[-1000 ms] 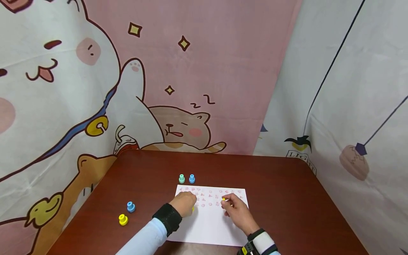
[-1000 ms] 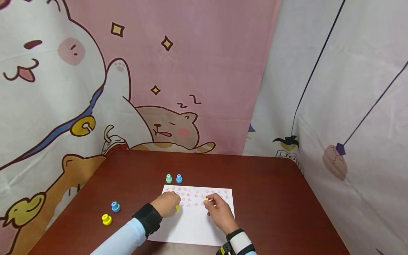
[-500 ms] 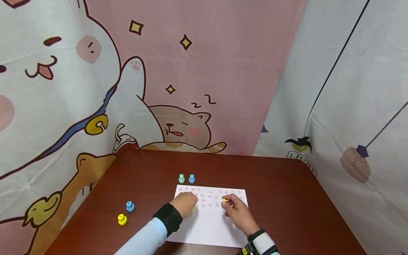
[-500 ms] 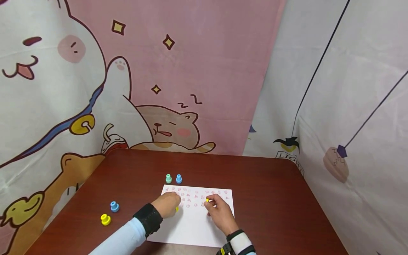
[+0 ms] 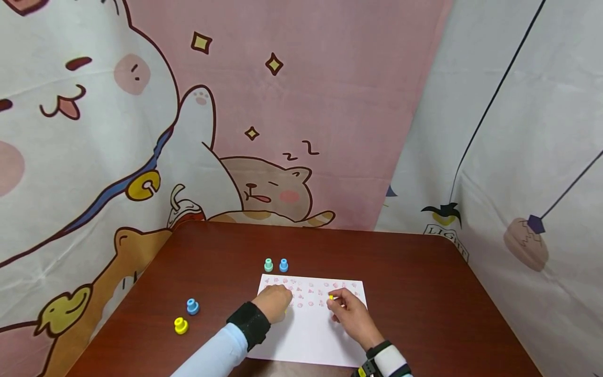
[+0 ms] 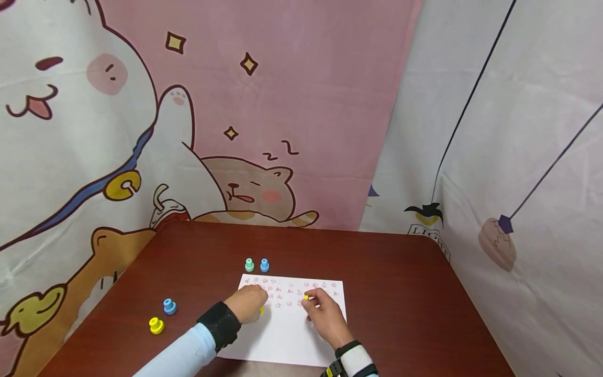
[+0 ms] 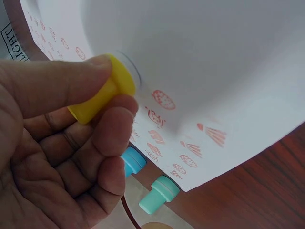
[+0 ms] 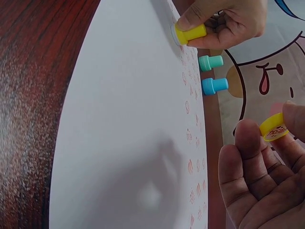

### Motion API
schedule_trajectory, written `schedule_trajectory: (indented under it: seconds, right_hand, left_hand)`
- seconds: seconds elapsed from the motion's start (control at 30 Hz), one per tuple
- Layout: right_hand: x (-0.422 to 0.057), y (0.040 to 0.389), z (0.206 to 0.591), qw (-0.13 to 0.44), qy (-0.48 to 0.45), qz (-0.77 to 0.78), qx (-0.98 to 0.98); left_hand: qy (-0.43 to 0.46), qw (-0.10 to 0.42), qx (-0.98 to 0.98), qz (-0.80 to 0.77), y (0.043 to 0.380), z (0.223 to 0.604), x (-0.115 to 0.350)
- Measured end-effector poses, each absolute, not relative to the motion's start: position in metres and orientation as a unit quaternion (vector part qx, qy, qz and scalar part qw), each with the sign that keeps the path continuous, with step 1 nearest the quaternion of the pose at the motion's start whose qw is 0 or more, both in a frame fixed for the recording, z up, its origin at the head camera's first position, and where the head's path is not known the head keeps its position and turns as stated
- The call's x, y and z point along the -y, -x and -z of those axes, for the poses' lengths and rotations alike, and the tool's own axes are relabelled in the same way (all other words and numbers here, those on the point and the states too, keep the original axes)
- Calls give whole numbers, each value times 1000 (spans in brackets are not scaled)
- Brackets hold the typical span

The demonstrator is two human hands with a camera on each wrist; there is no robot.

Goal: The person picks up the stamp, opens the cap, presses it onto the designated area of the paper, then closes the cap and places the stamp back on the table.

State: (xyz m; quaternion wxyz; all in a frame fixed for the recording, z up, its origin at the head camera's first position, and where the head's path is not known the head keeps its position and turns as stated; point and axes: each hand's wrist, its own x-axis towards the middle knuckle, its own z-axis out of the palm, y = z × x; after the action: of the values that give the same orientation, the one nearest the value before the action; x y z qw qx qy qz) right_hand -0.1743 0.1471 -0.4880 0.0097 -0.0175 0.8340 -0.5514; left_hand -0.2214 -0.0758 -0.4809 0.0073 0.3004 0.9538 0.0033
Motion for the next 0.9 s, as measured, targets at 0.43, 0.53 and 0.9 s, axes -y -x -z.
schedule_trajectory:
  seconds: [0.43, 0.53, 0.9]
  right_hand:
    - [-147, 174, 490, 18, 11, 554, -832]
    - [-146, 174, 490, 21, 7, 556, -831]
    - [-147, 175, 490, 21, 12, 564, -826]
  left_hand:
    - [-319, -16, -948, -2, 218, 480, 79]
    - [-322, -17, -947, -1, 217, 480, 79]
    - [-308, -2, -951, -6, 217, 477, 78]
